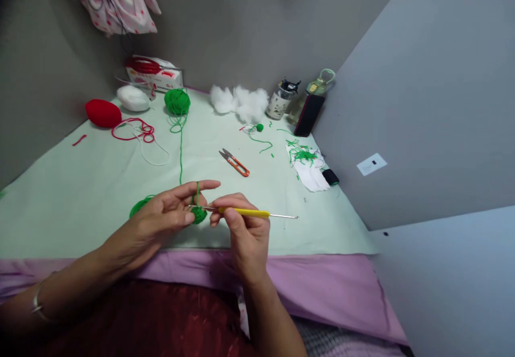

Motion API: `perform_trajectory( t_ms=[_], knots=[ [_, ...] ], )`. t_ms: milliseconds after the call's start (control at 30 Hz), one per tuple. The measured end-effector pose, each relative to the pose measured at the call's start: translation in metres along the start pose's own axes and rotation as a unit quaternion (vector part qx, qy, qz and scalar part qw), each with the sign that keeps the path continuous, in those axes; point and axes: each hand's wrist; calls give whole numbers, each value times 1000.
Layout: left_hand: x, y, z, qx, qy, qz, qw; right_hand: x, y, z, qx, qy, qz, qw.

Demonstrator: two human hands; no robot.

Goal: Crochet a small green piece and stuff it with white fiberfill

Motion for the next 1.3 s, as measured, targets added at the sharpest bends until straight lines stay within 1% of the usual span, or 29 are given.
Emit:
perform_trajectory(
  t_ms=[167, 233, 300, 400, 500, 567, 600, 700, 867, 1067, 1167, 1233, 1300],
  knots=[
    [-1, 4, 3, 76, -5, 58, 995, -2, -5, 2, -9, 28, -17, 999],
    [-1, 5, 5, 98, -10, 64, 993, -3, -7, 3, -25, 31, -25, 999],
    [-2, 5, 5, 101, -11, 54, 993, -4, -6, 3, -42, 35, -33, 998],
    [-2, 1, 2, 46, 0, 20, 999, -4, -2, 3, -38, 21, -36, 998],
    [-1, -2, -1, -40, -9, -4, 999, -2, 2, 2, 42, 2, 9, 999],
    [-1, -1, -1, -85, -19, -17, 996, -1, 4, 3, 93, 2, 41, 995],
    [-1, -1, -1, -105, -20, -24, 994, 0, 4, 3, 104, 6, 46, 994],
    [-1, 3, 3, -151, -14, -40, 988, -1, 3, 5, 80, 21, 21, 996],
    [0, 3, 7, -161, -1, -59, 985, -6, -2, 4, 1, 24, -26, 999],
    [2, 5, 7, -184, 5, -73, 980, -7, -6, 4, 2, -2, -28, 1000],
    [3, 6, 7, -205, 14, -80, 975, -4, -10, 6, 45, -12, -7, 999],
    [3, 5, 7, -230, 31, -91, 968, 0, -13, 6, 122, -18, 26, 992],
    [2, 2, 5, -256, 54, -110, 959, 4, -16, 6, 221, -30, 87, 971]
  ],
)
Point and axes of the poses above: each hand's wrist, its own x-axis away from the middle knuckle, its own z-axis out of the back of the hand, y = z × x, and after that the axes turned 3 degrees about x, right-handed
